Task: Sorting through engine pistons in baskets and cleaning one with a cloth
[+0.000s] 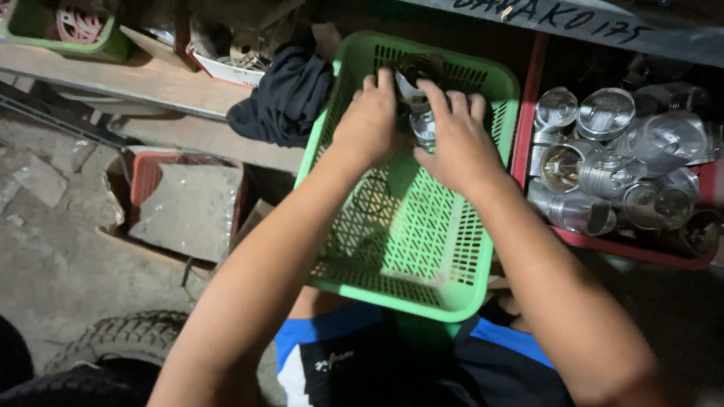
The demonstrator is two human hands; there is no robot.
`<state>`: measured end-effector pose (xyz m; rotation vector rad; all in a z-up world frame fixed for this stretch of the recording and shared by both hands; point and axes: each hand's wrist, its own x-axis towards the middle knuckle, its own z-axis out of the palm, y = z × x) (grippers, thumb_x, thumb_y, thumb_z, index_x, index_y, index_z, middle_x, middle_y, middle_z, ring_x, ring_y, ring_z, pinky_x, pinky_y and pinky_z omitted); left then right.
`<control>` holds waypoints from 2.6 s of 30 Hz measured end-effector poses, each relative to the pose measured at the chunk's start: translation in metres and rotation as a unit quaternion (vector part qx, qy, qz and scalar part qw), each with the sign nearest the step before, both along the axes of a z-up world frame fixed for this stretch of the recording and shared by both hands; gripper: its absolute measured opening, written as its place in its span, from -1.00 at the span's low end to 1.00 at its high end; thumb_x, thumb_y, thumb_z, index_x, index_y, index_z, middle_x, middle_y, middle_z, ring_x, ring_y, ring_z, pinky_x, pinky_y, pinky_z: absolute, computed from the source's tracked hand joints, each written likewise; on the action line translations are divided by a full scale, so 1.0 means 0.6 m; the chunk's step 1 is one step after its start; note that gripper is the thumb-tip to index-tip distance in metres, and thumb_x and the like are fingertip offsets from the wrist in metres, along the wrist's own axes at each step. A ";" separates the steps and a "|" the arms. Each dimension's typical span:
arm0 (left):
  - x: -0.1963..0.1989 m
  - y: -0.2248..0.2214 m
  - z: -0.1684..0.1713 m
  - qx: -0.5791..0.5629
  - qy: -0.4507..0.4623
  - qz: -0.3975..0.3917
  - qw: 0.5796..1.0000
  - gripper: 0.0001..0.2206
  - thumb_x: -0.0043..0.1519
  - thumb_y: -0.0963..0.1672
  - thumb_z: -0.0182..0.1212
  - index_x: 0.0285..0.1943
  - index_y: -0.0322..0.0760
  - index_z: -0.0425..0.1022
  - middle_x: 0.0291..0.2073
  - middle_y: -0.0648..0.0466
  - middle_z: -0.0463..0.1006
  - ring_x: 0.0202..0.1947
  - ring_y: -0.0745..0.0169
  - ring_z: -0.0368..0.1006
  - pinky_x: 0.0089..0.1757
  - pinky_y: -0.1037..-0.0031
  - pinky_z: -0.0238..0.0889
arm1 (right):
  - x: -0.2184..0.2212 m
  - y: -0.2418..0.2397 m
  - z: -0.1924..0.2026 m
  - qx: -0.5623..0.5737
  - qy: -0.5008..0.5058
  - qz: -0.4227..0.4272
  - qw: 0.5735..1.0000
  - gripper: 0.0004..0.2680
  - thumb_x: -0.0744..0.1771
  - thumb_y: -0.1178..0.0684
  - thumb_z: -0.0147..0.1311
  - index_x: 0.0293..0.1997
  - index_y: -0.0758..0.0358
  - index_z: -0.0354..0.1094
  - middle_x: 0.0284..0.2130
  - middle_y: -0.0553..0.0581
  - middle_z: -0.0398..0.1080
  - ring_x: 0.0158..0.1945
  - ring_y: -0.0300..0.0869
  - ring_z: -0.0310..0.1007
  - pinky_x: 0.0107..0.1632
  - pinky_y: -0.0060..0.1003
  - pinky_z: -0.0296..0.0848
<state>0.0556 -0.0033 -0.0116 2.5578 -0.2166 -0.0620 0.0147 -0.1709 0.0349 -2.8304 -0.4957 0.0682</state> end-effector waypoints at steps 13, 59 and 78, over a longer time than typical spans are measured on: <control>-0.073 0.019 0.051 0.035 0.096 -0.094 0.990 0.05 -0.24 -0.10 0.72 0.36 -0.51 0.00 0.22 -0.61 0.19 0.02 -0.82 0.41 0.07 -0.27 0.36 | -0.069 -0.018 0.015 0.059 0.051 0.059 0.995 -0.27 0.11 -0.05 0.50 0.37 0.03 0.04 -0.08 0.34 0.41 0.14 0.35 0.35 0.26 0.18 0.25; -0.021 0.033 -0.004 -0.010 -0.150 -0.077 0.986 -0.19 -0.16 -0.15 0.52 0.31 -0.41 0.18 -0.20 -0.37 0.54 -0.28 -0.47 0.52 -0.26 0.00 0.43 | 0.000 -0.014 -0.032 0.156 -0.110 0.021 0.981 -0.42 0.07 0.24 0.34 0.19 0.15 0.20 0.12 0.48 0.10 -0.08 0.46 0.40 -0.03 0.24 0.45; -0.131 -0.037 0.165 -0.117 -0.229 -0.101 0.961 -0.21 -0.11 -0.16 0.50 0.33 -0.45 0.17 -0.13 -0.29 0.60 -0.16 -0.36 0.51 -0.14 0.08 0.41 | -0.103 -0.067 0.131 0.148 -0.163 0.011 0.975 -0.40 0.05 0.26 0.37 0.18 0.20 0.21 0.08 0.39 0.10 -0.06 0.37 0.41 0.01 0.19 0.44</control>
